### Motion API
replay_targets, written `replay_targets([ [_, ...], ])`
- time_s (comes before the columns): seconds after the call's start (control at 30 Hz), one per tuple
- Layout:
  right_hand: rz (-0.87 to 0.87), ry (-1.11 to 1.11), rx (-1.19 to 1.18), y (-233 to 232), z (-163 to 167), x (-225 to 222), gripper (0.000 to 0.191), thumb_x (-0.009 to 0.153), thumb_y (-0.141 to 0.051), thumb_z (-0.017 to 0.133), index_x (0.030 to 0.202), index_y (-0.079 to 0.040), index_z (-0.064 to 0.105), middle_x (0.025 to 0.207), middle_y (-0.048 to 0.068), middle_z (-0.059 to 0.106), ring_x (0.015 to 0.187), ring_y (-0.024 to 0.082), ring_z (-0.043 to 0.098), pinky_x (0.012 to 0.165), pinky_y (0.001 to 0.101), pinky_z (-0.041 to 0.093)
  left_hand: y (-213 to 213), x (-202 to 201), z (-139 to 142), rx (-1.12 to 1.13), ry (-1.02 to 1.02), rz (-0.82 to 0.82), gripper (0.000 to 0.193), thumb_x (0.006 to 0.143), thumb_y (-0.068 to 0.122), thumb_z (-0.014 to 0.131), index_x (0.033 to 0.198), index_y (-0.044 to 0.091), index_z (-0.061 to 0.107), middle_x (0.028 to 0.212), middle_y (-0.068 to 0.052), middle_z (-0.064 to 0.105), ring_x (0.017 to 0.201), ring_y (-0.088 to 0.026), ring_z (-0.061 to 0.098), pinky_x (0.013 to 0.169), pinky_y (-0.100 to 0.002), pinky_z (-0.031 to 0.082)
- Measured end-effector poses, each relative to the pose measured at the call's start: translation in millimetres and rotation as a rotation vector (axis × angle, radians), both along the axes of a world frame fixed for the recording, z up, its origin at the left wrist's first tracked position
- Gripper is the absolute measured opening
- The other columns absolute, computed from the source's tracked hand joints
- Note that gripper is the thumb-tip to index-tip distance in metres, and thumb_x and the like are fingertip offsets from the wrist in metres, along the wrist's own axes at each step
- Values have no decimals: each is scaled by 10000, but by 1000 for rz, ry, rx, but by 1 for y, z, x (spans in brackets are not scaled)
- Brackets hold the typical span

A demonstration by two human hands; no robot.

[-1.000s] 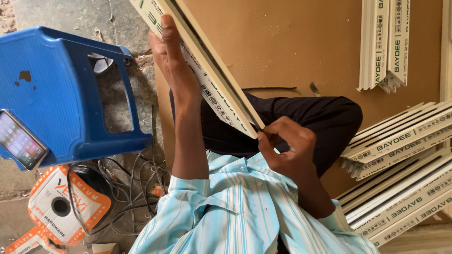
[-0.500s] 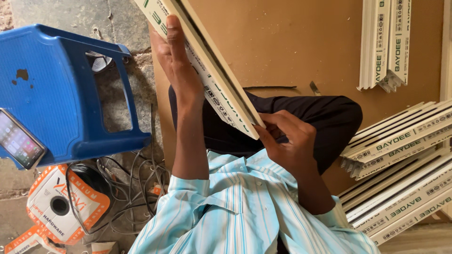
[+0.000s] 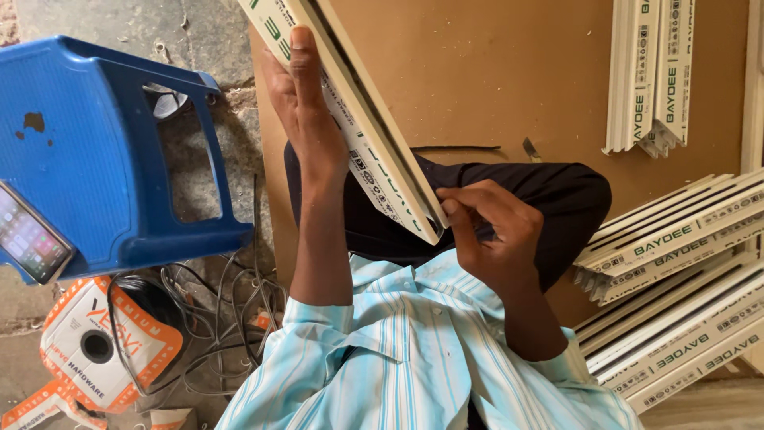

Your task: The person sits on the floor and repeatedly inserts thin metal strips into the grooves of white PVC profiles. They handle the profiles one at a time, align the strips, and then place the assembled pieces into a stack on the floor.

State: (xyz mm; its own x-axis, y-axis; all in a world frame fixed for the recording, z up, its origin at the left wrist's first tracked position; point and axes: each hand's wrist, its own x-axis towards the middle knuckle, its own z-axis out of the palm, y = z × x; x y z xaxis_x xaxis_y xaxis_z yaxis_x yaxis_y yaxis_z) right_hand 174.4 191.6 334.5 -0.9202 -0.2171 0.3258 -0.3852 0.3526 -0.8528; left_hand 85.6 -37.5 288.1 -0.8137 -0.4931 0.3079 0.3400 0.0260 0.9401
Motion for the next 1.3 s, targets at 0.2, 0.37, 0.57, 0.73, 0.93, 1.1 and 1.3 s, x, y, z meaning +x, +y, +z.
replay_targets([
  [0.2, 165, -183, -208, 4, 1, -1, 280, 871, 22, 783, 1144, 30, 721, 1005, 112, 717, 831, 118, 704, 680, 217, 570, -5, 2, -5, -25, 77, 1, 582, 1143, 531, 530, 1322, -23, 513, 984, -92, 629, 927, -129, 655, 903, -285, 572],
  [0.37, 217, -145, -182, 5, -4, -10, 278, 875, 55, 794, 1145, 27, 733, 1012, 114, 742, 848, 120, 733, 702, 210, 602, -6, -1, 7, -111, -114, 33, 596, 1103, 543, 482, 1297, -17, 541, 643, -29, 433, 476, -92, 444, 521, -305, 511],
  [0.57, 308, -176, -283, 2, -17, -17, 278, 871, 47, 802, 1136, 53, 716, 973, 113, 743, 833, 121, 743, 700, 217, 620, 13, -7, 48, -345, -29, -224, 470, 1123, 451, 466, 1347, 41, 518, 647, 23, 462, 448, -71, 440, 408, -273, 402],
  [0.73, 326, -280, -473, -3, -33, -15, 220, 891, 66, 789, 1093, 84, 705, 978, 127, 757, 859, 130, 745, 770, 240, 624, 37, -19, 71, -566, -27, -401, 393, 1137, 397, 527, 1366, 78, 555, 776, -29, 618, 578, -86, 594, 527, -318, 490],
  [0.93, 216, -261, -606, 1, -57, -13, 232, 848, 136, 775, 1063, 101, 694, 935, 136, 739, 809, 144, 727, 731, 242, 599, 64, -42, 59, -831, 84, -372, 273, 1146, 345, 568, 1328, 185, 695, 852, -83, 632, 672, -212, 549, 640, -421, 436],
  [1.1, 80, -341, -768, -7, -75, -11, 218, 825, 187, 701, 1024, 99, 687, 845, 133, 724, 667, 131, 687, 618, 243, 570, 83, -78, 31, -912, 168, -388, 308, 1115, 362, 509, 1230, 192, 738, 776, -31, 697, 569, -166, 630, 538, -360, 477],
  [1.3, 69, -575, -935, -13, -106, -25, 140, 864, 124, 628, 982, 95, 698, 814, 128, 721, 610, 133, 654, 547, 247, 527, 90, -119, -25, -799, -307, -518, 552, 1052, 552, 431, 985, 93, 731, 640, -91, 727, 480, -115, 730, 485, -302, 575],
])
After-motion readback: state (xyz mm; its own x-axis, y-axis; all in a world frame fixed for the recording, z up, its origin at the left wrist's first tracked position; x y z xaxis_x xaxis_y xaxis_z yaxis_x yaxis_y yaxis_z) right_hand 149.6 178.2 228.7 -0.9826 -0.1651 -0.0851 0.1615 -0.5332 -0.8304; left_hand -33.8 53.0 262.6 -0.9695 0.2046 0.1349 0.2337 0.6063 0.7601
